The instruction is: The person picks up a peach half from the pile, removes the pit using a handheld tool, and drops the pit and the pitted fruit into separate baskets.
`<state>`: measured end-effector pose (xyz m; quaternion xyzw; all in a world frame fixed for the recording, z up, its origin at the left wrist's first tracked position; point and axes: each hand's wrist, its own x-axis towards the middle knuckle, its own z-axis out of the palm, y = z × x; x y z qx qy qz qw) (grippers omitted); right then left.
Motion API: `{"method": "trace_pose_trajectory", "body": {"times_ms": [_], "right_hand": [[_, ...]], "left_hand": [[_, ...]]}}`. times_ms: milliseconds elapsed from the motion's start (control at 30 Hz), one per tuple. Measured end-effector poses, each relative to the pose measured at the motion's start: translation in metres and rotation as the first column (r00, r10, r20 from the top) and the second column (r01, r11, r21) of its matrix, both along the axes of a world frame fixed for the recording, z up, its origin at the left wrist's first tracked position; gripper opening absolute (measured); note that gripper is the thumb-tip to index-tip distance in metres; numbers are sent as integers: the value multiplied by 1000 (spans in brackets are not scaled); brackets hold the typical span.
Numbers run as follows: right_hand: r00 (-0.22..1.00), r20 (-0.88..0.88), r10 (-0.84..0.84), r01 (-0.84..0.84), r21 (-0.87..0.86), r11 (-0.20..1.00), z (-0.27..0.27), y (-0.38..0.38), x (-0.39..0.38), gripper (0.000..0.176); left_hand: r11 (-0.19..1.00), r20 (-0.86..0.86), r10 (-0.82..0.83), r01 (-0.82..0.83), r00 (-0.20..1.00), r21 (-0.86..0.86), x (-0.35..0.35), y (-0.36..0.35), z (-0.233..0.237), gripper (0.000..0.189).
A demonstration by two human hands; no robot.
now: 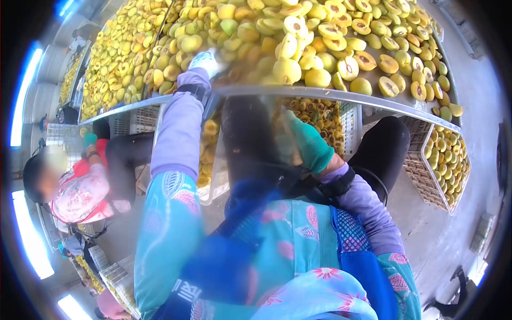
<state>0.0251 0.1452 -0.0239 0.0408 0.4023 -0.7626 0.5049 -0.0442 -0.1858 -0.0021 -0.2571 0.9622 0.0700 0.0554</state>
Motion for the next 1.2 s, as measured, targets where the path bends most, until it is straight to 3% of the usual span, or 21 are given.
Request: {"method": "trace_pose_trajectory", "body": {"times_ms": [67, 100, 133, 167, 233, 267, 333, 367, 433, 467, 567, 667, 733, 900, 933, 1000, 1033, 1100, 1133, 1167, 1200], "right_hand": [[994, -76, -76, 77, 14, 997, 14, -9, -5, 26], [981, -180, -71, 79, 40, 996, 17, -9, -10, 26], [960, -274, -60, 80, 64, 995, 21, -12, -16, 26], [931, -363, -45, 81, 86, 993, 24, -16, -20, 27], [856, -517, 2, 82, 139, 987, 31, -32, -21, 30], [805, -593, 32, 85, 169, 982, 33, -40, -21, 31], [595, -803, 20, 185, 161, 969, 20, -57, -23, 34], [469, -883, 21, 236, 148, 960, 17, -60, -22, 35], [457, -888, 59, 277, 204, 939, 21, -55, -20, 36], [453, -888, 76, 298, 231, 926, 23, -52, -20, 37], [387, -920, 58, 319, 192, 928, 9, -48, -18, 37], [530, -846, -52, 320, 143, 936, 18, -47, -11, 37], [428, -897, -107, 382, 72, 921, 10, -52, -8, 37], [359, -914, -188, 446, -9, 895, 10, -51, 1, 41], [351, -920, -173, 443, 0, 897, 9, -50, 1, 42], [572, -809, -136, 309, 59, 949, 12, -43, 1, 43], [761, -644, -79, 163, 72, 984, 29, -36, -2, 43], [983, -176, 59, -88, -158, 984, 33, -32, -6, 44], [980, 93, 174, -127, -374, 919, 27, -35, -9, 44], [884, 329, 331, -93, -572, 815, 23, -35, -8, 45], [823, 411, 392, -49, -636, 770, 23, -35, -8, 46]], "left_hand": [[994, 116, -107, 103, 987, 35, -5, 0, 13, 62], [983, 76, -127, 116, 989, 141, 6, 2, 21, 57], [845, -41, -18, 37, 999, 534, 19, -8, 13, 55], [550, -97, 133, 8, 986, 835, 34, -8, 11, 54], [-2, -257, 266, 267, 929, 964, 65, 14, 8, 49], [118, -464, 188, 449, 866, 886, 72, 26, 1, 49], [338, -541, 133, 475, 830, 812, 76, 61, -2, 49], [378, -580, 100, 508, 809, 774, 74, 75, -4, 48], [456, -650, 32, 567, 760, 686, 70, 102, -8, 46], [578, -713, -122, 634, 691, 515, 68, 109, -5, 46], [710, -818, -360, 700, 449, 71, 64, 131, -8, 55], [739, -833, -161, 624, 529, 254, 66, 146, -10, 61], [742, -799, -45, 556, 600, 375, 68, 151, -11, 58], [403, -631, 423, 489, 650, 774, 63, 167, -5, 34], [429, -609, 416, 445, 676, 786, 61, 168, -2, 30], [455, -595, 357, 422, 720, 784, 59, 167, 0, 29], [455, -605, 303, 446, 736, 771, 59, 164, 1, 30], [423, -661, 185, 548, 727, 722, 54, 160, 1, 33], [388, -703, 127, 617, 700, 685, 50, 157, 0, 35], [350, -740, 72, 678, 669, 647, 50, 154, -1, 36], [309, -697, 110, 642, 709, 701, 53, 151, 0, 33]]}}
